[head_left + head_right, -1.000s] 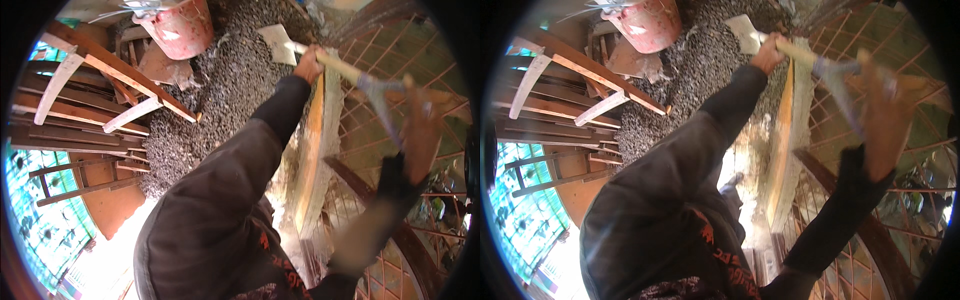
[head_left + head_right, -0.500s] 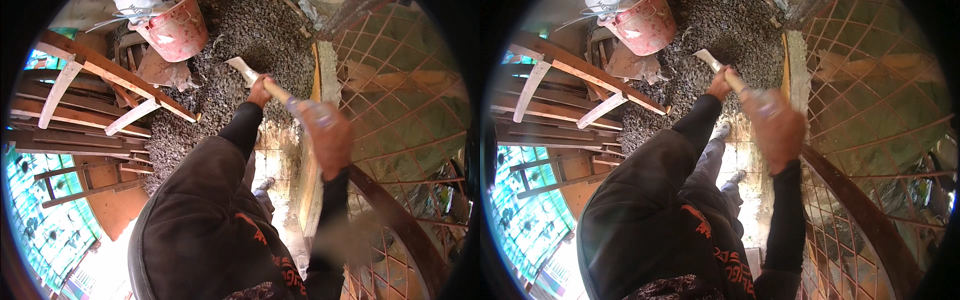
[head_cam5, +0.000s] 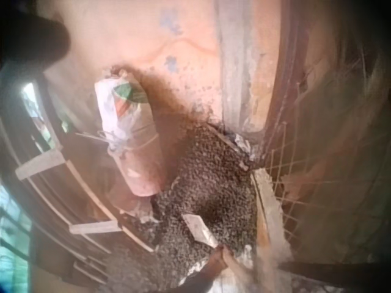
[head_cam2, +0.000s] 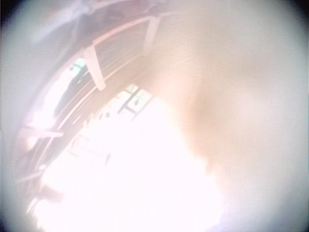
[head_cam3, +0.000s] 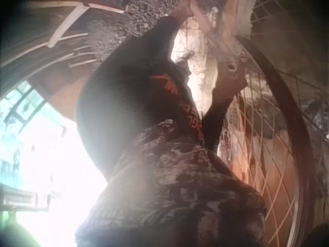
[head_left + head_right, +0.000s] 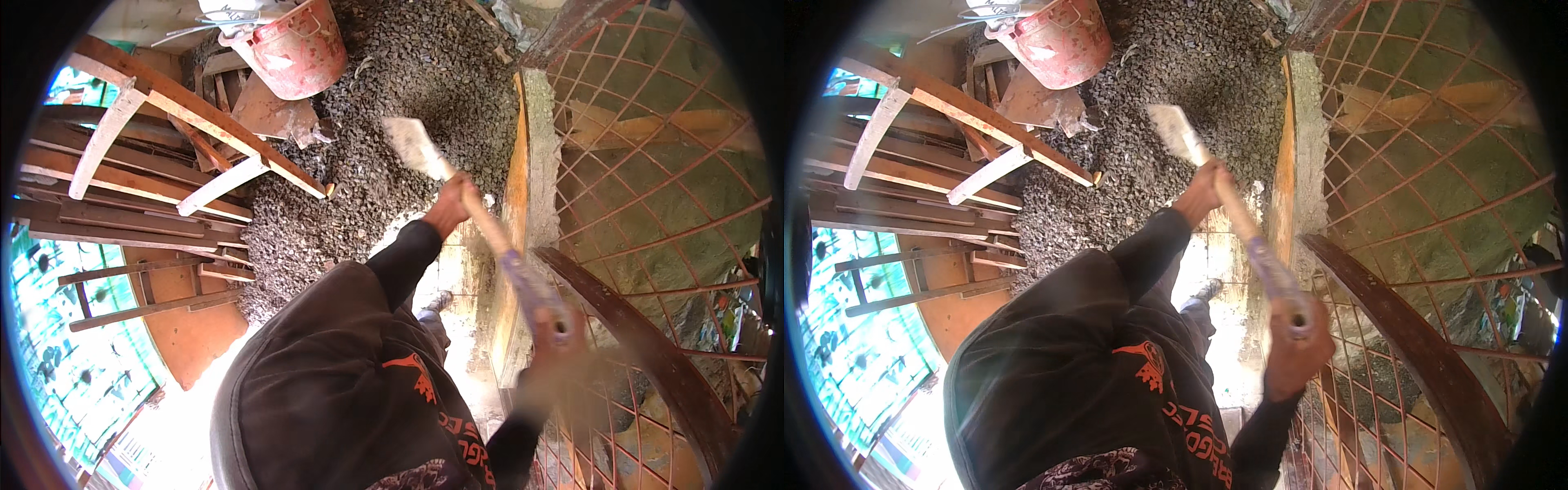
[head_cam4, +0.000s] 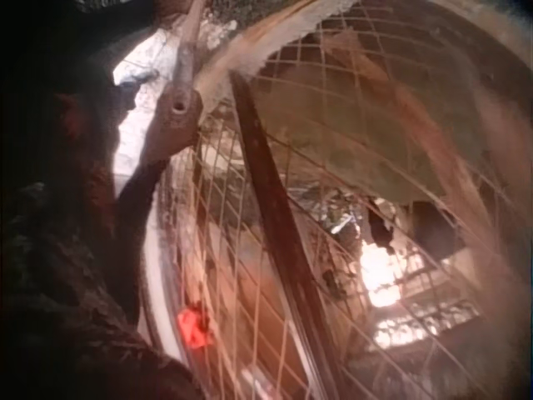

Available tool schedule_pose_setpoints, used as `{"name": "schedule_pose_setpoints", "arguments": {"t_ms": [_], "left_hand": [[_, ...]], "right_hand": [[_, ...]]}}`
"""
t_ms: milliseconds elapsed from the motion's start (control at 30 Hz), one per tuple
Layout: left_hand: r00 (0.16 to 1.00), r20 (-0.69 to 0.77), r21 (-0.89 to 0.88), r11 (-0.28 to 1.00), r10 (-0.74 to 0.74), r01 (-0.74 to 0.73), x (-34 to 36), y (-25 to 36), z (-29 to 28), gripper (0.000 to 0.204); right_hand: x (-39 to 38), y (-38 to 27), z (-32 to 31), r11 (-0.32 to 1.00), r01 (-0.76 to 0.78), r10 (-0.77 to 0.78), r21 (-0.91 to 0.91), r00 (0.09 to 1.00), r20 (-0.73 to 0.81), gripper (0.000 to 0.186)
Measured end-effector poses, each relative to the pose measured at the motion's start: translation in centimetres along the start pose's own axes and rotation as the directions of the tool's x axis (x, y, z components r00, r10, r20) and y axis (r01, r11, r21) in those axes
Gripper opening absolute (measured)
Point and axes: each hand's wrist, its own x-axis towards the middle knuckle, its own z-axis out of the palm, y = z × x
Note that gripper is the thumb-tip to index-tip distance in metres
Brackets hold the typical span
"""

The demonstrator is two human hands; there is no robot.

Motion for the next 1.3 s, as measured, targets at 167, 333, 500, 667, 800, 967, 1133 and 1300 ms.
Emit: {"name": "schedule_pose_setpoints", "arguments": {"t_ms": [167,333,500,667,800,967,1133,1300], "left_hand": [[0.899,0.436,0.045,0.999,-0.026,0.007,3.4,-2.3,12.6,0.013],[0.825,0.555,-0.137,0.968,-0.102,0.212,0.9,-2.1,26.1,0.014],[0.735,0.669,-0.125,0.957,-0.113,0.261,9.4,0.6,27.9,0.010],[0.751,0.659,-0.204,0.951,-0.041,0.232,12.6,0.2,24.0,0.004],[0.789,0.597,-0.222,0.914,-0.148,0.339,14.8,4.2,23.5,0.007],[0.809,0.573,-0.219,0.926,-0.134,0.308,13.8,1.5,18.2,0.007],[0.844,0.522,-0.157,0.960,-0.120,0.234,11.2,1.2,14.4,0.009],[0.848,0.522,-0.070,0.985,-0.096,0.155,10.1,-1.0,7.5,0.011]], "right_hand": [[6.3,-4.1,-5.6,0.929,0.149,-0.226,-0.340,0.953,-0.200,0.038],[10.9,-13.1,-8.2,0.994,-0.037,0.003,-0.100,0.949,-0.316,0.033],[20.6,-14.7,-5.1,0.228,0.574,-0.721,-0.787,0.643,0.259,0.045],[23.7,-14.3,-2.2,0.249,0.621,-0.663,-0.743,0.669,0.337,0.054],[20.7,-16.3,2.2,0.946,0.088,-0.130,-0.312,0.985,-0.116,0.035],[18.2,-11.3,1.5,0.941,0.299,-0.296,-0.158,0.954,0.043,0.032],[13.2,-8.2,2.4,0.916,0.399,-0.394,-0.047,0.915,0.090,0.029],[7.6,-3.6,2.2,0.957,0.291,-0.289,-0.005,0.952,0.102,0.031]]}}
